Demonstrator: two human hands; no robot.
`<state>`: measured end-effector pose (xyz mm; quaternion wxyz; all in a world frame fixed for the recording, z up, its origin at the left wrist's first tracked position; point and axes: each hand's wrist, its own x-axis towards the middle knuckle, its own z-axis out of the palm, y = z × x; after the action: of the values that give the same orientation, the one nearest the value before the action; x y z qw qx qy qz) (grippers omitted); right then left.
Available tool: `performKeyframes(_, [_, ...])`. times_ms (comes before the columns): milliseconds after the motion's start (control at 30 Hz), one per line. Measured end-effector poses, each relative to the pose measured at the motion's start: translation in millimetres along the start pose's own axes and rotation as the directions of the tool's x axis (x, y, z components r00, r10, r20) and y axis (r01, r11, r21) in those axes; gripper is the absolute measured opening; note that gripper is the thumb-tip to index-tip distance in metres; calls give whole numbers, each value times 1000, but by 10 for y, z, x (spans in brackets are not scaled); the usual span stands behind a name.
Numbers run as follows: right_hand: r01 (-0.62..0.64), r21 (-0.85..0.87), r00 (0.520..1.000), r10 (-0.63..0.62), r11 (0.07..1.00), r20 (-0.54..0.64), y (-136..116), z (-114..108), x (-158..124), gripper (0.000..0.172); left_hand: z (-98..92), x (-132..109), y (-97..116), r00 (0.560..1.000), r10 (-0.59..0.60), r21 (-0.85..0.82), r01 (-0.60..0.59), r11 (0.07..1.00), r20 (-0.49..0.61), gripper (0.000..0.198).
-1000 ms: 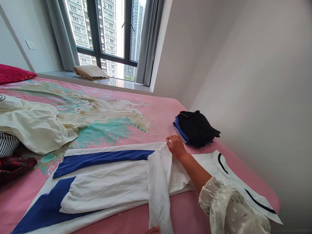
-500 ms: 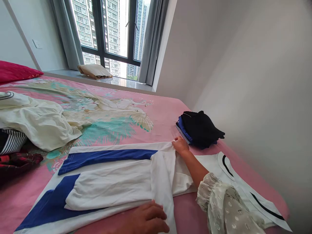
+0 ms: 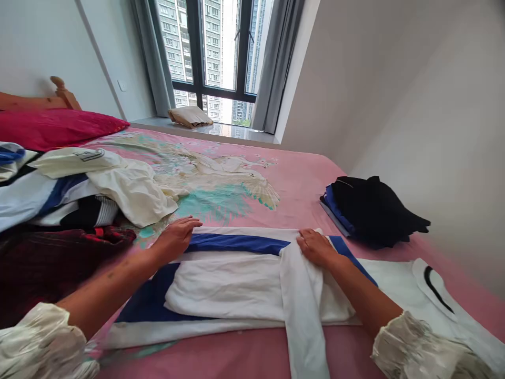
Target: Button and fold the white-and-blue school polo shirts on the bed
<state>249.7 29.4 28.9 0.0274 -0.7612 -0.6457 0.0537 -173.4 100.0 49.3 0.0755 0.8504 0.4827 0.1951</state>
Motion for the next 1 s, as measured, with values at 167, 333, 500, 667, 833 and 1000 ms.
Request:
performKeyframes(167, [-11, -45, 990, 17, 999, 138, 147, 286, 104, 54, 41, -188, -604, 961, -179, 118, 157, 981, 213, 49])
performKeyframes(333, [-12, -72, 998, 17, 997, 64, 97, 272, 65, 56, 83, -234, -659, 967, -198, 119, 181, 976, 159, 52])
performKeyframes(500, [180, -4, 969, -178, 984, -172, -542, 84, -66, 54, 61, -256, -582, 955, -81, 140, 42, 989, 284, 57])
performKeyframes(667, [514, 144, 851, -524, 846, 39, -1041, 22, -252, 56, -16, -397, -633, 944, 17, 116, -58, 992, 331, 67])
performKeyframes(833, [537, 56, 843, -532, 842, -87, -1270, -28, -355, 31, -85, -410, -550, 928, 344, 102, -359, 928, 141, 44])
performKeyframes(1000, [501, -33, 865, -501, 865, -10, -1481, -32, -337, 23, 61, -380, -598, 917, 354, 70, -371, 926, 181, 33])
